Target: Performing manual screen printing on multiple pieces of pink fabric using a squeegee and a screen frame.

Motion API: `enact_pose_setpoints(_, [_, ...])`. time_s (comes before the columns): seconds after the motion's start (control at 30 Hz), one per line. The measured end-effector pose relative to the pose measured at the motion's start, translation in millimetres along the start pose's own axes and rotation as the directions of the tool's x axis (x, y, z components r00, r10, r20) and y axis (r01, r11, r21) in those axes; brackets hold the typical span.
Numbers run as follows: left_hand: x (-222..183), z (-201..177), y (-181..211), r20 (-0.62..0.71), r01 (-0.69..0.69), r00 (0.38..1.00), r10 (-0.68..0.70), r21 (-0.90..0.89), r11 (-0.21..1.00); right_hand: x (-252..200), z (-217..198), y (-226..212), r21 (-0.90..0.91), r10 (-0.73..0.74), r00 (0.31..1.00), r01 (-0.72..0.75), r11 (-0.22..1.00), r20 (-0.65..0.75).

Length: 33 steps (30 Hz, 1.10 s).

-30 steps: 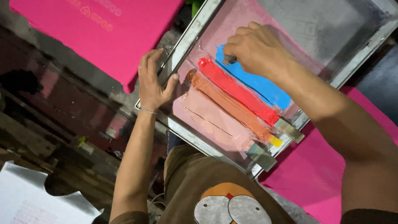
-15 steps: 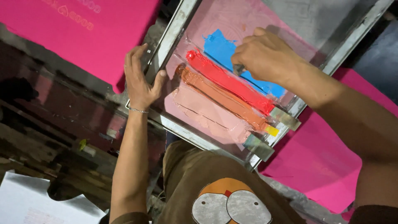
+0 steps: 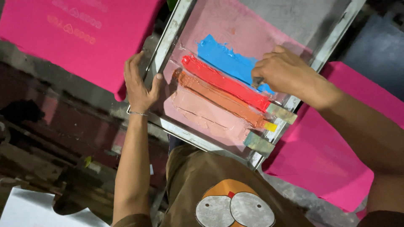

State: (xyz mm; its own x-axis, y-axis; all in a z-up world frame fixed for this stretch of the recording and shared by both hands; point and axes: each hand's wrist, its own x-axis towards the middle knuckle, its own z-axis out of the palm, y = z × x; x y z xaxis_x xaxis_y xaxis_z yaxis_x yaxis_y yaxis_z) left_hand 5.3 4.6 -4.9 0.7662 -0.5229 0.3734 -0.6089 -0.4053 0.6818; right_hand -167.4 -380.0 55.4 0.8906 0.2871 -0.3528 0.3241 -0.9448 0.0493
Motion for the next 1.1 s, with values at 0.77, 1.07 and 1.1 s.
enact_pose_setpoints(0.77, [19.7, -7.6, 1.6, 0.191, 0.41, 0.902, -0.387, -0.099, 0.907, -99.5, 106.0, -17.5, 0.925, 0.898, 0.227, -0.049, -0.377, 0.378])
enact_pose_setpoints(1.07, [21.6, -12.2, 2.0, 0.17, 0.44, 0.893, -0.417, -0.127, 0.889, -106.8, 125.7, -16.1, 0.927, 0.924, 0.128, 0.055, -0.371, 0.362])
enact_pose_setpoints(1.1, [20.6, -13.9, 7.4, 0.206, 0.471, 0.874, -0.441, -0.132, 0.872, -108.1, 120.3, -21.1, 0.939, 0.929, 0.159, 0.022, -0.342, 0.334])
